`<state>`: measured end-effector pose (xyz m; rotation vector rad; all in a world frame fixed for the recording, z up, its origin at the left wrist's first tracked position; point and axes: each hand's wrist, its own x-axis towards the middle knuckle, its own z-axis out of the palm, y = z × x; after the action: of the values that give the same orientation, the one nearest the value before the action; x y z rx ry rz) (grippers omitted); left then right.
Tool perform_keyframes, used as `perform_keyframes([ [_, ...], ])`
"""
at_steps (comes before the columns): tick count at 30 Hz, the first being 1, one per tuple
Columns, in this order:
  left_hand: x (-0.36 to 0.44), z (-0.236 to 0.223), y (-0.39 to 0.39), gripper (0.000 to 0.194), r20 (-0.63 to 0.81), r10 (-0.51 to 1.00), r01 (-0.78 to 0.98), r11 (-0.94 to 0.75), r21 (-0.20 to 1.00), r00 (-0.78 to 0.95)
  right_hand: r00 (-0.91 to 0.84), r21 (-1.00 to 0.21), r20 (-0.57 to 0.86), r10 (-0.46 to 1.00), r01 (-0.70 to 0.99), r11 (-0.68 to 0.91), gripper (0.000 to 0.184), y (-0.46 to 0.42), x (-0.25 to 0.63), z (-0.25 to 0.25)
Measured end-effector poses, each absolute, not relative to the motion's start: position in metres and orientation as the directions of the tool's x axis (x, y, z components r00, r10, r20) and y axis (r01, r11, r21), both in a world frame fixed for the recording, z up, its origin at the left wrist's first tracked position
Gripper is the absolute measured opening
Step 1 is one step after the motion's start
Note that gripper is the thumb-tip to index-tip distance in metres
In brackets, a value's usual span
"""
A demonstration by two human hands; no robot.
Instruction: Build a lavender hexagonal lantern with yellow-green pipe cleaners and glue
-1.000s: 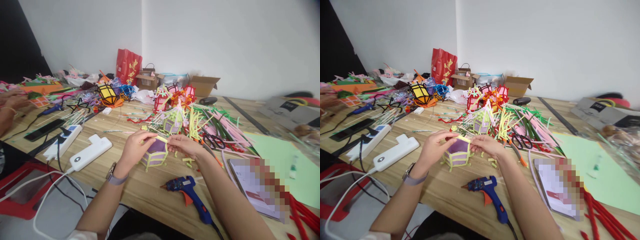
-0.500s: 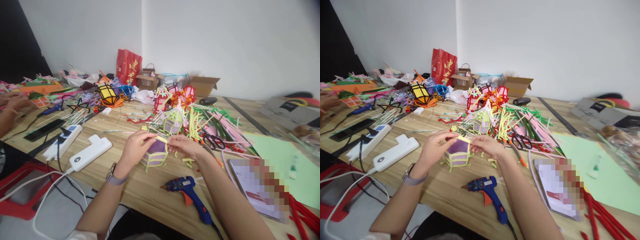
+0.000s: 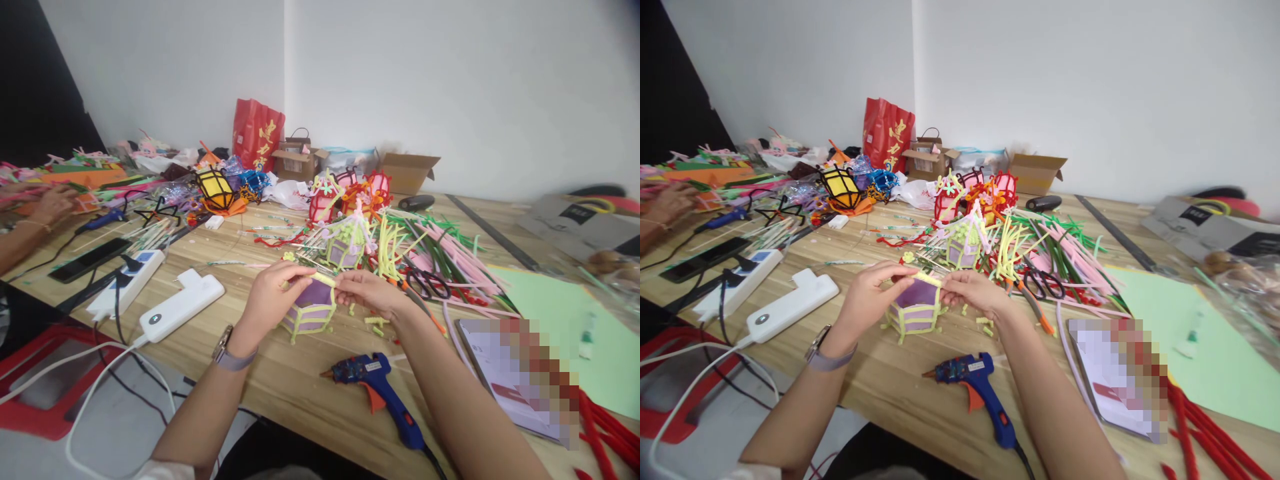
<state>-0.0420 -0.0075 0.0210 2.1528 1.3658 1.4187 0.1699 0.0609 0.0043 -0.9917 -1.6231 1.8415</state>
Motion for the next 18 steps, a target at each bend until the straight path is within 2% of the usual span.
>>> perform_keyframes([
  [18, -0.0420, 0.0195, -0.0069, 0.014, 0.609, 0.786, 0.574, -0.549, 0.608, 0.107, -0.619, -0.979, -0.199, 0.759, 0.098, -0.177, 0.036, 0.0617, 0.1694, 0.0026],
])
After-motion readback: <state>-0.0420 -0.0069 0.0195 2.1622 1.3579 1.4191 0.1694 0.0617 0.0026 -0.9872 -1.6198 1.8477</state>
